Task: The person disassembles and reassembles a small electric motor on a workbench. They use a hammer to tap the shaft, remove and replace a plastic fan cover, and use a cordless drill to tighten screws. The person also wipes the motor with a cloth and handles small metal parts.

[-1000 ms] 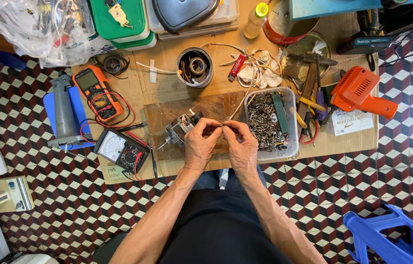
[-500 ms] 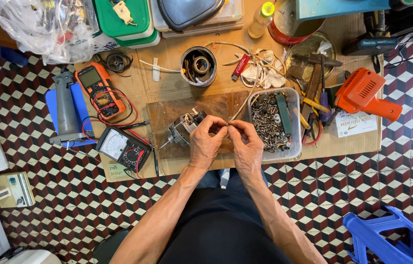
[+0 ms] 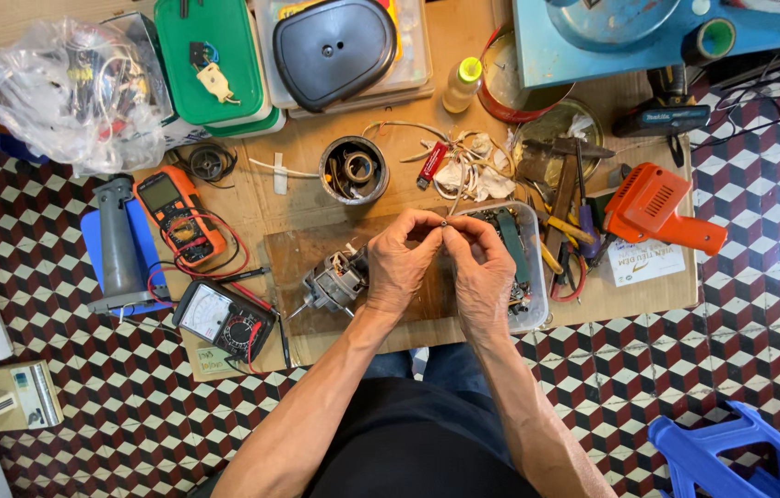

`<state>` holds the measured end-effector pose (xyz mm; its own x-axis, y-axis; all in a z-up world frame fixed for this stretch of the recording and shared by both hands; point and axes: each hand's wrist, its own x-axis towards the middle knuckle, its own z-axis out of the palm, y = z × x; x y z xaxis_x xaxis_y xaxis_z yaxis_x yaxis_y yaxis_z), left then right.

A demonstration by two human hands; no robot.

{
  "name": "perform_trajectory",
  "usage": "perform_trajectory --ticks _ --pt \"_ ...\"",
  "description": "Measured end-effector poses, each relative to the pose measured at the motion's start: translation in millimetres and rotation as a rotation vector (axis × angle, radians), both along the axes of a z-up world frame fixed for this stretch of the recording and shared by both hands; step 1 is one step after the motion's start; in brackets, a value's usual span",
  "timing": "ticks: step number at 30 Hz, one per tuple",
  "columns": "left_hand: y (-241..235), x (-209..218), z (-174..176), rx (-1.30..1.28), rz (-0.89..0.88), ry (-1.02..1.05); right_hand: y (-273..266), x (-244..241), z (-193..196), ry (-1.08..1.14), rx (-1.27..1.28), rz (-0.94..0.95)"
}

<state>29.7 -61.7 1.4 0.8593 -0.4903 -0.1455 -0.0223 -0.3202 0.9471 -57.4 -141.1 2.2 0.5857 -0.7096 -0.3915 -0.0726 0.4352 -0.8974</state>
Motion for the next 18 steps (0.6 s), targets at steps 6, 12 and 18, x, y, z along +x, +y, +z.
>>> perform_trajectory --ticks 6,12,18 --pt "-34 16 1 0.044 0.016 0.02 -34 17 1 0.008 0.031 -0.02" --pt "-63 34 9 0.041 -0.006 0.037 -66 32 4 -0.018 0.01 0.026" --pt "-82 49 20 -0.053 -0.044 -0.023 -89 47 3 0.013 -0.061 0.005"
